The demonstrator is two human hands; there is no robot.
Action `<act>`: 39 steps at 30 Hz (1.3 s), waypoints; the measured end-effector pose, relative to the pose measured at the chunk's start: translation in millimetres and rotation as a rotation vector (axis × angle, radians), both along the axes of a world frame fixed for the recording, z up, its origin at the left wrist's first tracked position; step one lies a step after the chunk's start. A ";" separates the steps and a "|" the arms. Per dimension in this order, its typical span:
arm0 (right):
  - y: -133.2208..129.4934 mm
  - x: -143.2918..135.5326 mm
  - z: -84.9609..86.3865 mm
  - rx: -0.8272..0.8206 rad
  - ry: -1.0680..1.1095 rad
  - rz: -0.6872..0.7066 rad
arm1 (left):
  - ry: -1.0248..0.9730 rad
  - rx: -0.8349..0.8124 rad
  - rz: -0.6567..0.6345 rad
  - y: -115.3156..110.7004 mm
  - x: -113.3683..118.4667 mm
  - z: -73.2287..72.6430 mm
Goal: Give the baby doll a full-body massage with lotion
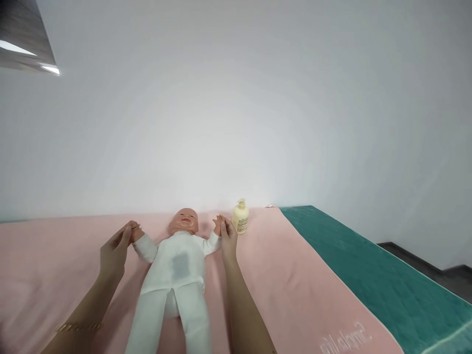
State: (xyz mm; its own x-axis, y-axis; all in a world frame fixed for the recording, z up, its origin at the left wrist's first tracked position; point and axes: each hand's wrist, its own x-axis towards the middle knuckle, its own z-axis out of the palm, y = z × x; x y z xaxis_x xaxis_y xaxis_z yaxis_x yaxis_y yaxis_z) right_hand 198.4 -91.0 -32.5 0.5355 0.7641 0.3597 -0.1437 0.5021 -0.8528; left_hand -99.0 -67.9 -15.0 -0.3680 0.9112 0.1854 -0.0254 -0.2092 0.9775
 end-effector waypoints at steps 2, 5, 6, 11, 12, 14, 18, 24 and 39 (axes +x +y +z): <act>19.7 5.9 -2.1 -0.037 -0.004 0.065 | -0.050 -0.017 -0.045 18.2 5.7 -3.5; 44.6 13.5 -9.1 -0.112 -0.008 0.141 | -0.072 -0.042 -0.062 42.8 11.1 -12.4; 51.0 14.3 -12.2 -0.134 -0.010 0.149 | -0.073 -0.048 -0.074 49.8 12.2 -15.6; 67.6 -0.2 -31.0 -0.185 -0.020 0.112 | -0.179 -0.153 -0.219 73.9 13.8 -26.2; 68.6 -5.6 -34.9 -0.189 -0.020 0.103 | -0.198 -0.192 -0.234 76.6 13.6 -27.4; 69.4 -15.9 -41.9 -0.196 -0.022 0.091 | -0.203 -0.250 -0.245 80.1 12.7 -29.8; 68.6 -28.7 -48.7 -0.208 -0.058 0.097 | -0.055 -0.267 -0.246 83.6 9.4 -35.6; 71.5 -29.9 -46.0 -0.218 -0.130 0.128 | 0.079 -0.267 -0.240 88.7 5.4 -43.0; 57.3 13.6 -24.3 -0.134 -0.146 0.174 | 0.033 -0.124 0.023 69.6 0.5 -42.6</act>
State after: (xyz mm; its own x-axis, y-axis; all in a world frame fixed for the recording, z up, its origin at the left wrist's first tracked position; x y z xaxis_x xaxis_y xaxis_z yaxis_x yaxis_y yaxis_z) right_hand 212.0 -33.7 -56.8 0.3417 0.8862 0.3129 -0.0890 0.3620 -0.9279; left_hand -98.5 1.7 -57.6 -0.3846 0.9192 0.0846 0.0105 -0.0872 0.9961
